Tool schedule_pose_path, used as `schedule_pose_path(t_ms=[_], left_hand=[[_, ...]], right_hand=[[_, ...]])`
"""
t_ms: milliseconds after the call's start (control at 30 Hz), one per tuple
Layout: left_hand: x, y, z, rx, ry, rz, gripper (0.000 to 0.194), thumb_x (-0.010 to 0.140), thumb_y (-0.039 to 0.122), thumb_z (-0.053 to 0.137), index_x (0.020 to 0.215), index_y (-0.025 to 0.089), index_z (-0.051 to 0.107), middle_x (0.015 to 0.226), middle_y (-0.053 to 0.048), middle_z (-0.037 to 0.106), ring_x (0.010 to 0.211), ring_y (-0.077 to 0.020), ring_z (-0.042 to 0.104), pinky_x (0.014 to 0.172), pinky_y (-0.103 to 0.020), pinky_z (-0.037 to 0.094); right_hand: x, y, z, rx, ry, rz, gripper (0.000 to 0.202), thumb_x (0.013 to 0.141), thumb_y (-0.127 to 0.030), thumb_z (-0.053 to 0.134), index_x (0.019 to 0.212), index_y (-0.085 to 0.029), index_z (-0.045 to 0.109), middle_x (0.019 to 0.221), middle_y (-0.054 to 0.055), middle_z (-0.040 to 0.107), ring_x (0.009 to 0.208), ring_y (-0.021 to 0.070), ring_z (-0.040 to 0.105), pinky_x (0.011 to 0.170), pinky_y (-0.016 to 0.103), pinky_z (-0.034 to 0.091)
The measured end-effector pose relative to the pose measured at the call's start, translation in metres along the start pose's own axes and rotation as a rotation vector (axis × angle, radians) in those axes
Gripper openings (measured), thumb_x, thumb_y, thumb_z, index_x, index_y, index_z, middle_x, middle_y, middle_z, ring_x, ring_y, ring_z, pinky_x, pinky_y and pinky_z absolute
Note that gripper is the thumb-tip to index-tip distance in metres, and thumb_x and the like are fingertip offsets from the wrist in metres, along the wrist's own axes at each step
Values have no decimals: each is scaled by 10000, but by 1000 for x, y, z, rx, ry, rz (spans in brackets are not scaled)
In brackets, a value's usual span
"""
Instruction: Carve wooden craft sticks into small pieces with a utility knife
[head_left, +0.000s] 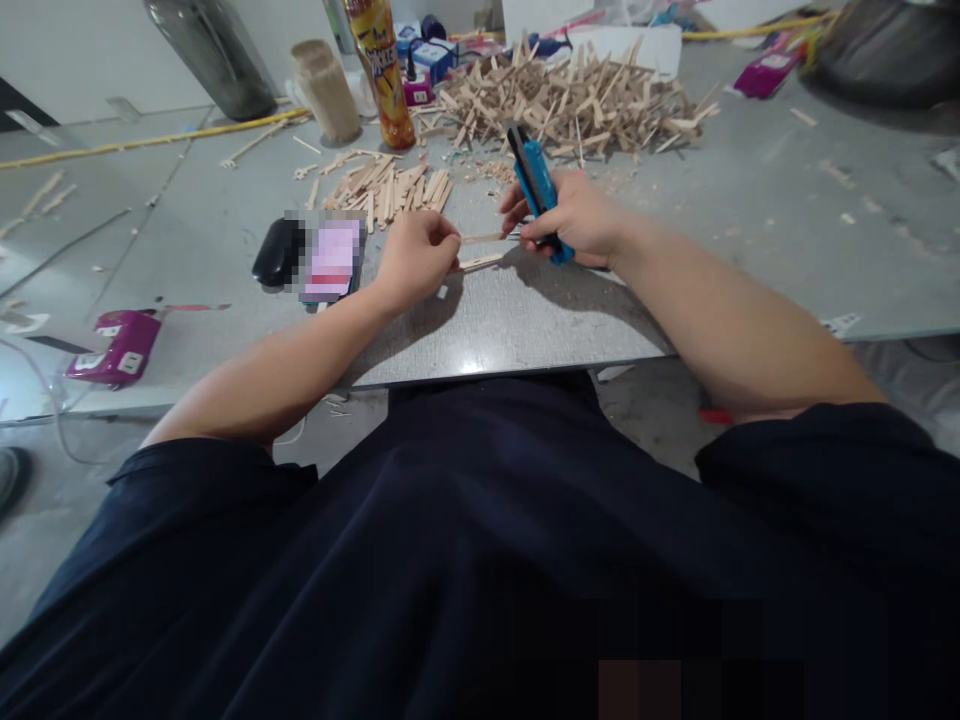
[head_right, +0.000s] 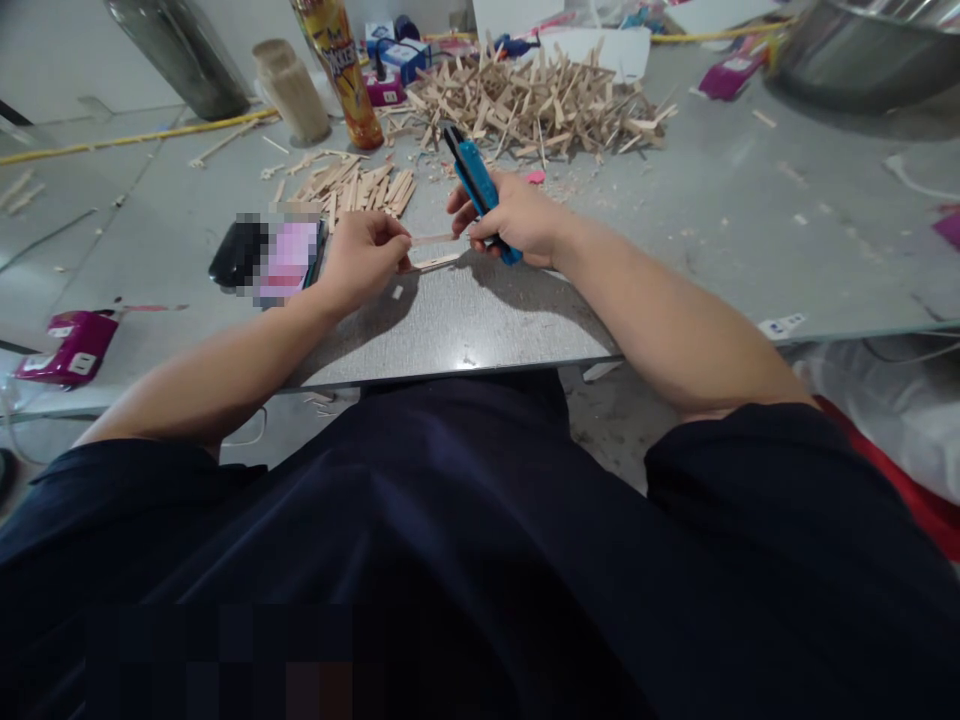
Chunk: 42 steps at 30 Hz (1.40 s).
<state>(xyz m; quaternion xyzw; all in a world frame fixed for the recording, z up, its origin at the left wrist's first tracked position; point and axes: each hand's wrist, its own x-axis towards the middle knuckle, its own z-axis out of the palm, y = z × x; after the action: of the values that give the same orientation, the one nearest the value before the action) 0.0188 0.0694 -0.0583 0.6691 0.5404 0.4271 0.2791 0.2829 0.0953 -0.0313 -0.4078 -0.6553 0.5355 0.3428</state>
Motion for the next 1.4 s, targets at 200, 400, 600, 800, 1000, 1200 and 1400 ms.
schedule_pose_path(t_ms=[200, 400, 600, 800, 1000, 1200, 1400], left_hand=[[-2, 5, -2, 95, -46, 106, 290, 931, 10, 742, 781, 258, 744, 758, -11, 669, 794, -210, 677, 913, -366, 595], [-5, 4, 2, 101, -70, 139, 240, 969, 50, 770, 851, 259, 765, 786, -9, 680, 816, -208, 682, 991, -375, 609], [1, -2, 4, 57, -93, 92, 206, 988, 91, 745, 875, 264, 746, 804, -20, 691, 780, -211, 661, 917, -383, 607], [-5, 0, -4, 459, -168, 111, 219, 856, 203, 923, 904, 269, 719, 1114, -118, 758, 1264, -399, 723, 1247, -566, 531], [-6, -4, -7, 632, -291, 194, 97, 987, 178, 751, 973, 266, 713, 1216, -145, 759, 1273, -356, 693, 1261, -544, 544], [1, -12, -3, 339, -204, 151, 221, 958, 75, 725, 937, 278, 640, 873, -35, 654, 901, -262, 660, 1005, -466, 611], [14, -27, 7, 31, 1, 165, 141, 1085, 139, 685, 997, 243, 721, 884, -23, 642, 881, -233, 677, 1046, -465, 588]], right_hand=[[-2, 0, 7, -262, 87, 25, 328, 745, -396, 1008, 945, -333, 756, 741, 9, 632, 679, 234, 506, 687, 471, 403], [-10, -8, 20, -354, 85, -3, 224, 855, -387, 947, 820, -316, 737, 705, 32, 659, 718, 271, 579, 713, 485, 492], [-7, -8, 18, -572, 47, -127, 186, 798, -255, 938, 784, -316, 762, 788, 24, 742, 840, 322, 706, 796, 493, 554], [-8, -8, 11, -499, 96, -20, 204, 856, -302, 935, 773, -293, 749, 736, 22, 678, 761, 243, 542, 789, 470, 461], [-3, 0, 6, -450, 128, -65, 305, 788, -489, 988, 757, -312, 741, 675, 1, 629, 761, 246, 507, 804, 468, 401], [2, 6, 4, -538, 218, -160, 304, 822, -509, 920, 695, -337, 704, 656, 22, 635, 723, 303, 567, 737, 487, 449], [2, 4, 6, -547, 292, -284, 242, 814, -551, 857, 714, -384, 714, 778, 32, 775, 818, 375, 694, 760, 565, 525]])
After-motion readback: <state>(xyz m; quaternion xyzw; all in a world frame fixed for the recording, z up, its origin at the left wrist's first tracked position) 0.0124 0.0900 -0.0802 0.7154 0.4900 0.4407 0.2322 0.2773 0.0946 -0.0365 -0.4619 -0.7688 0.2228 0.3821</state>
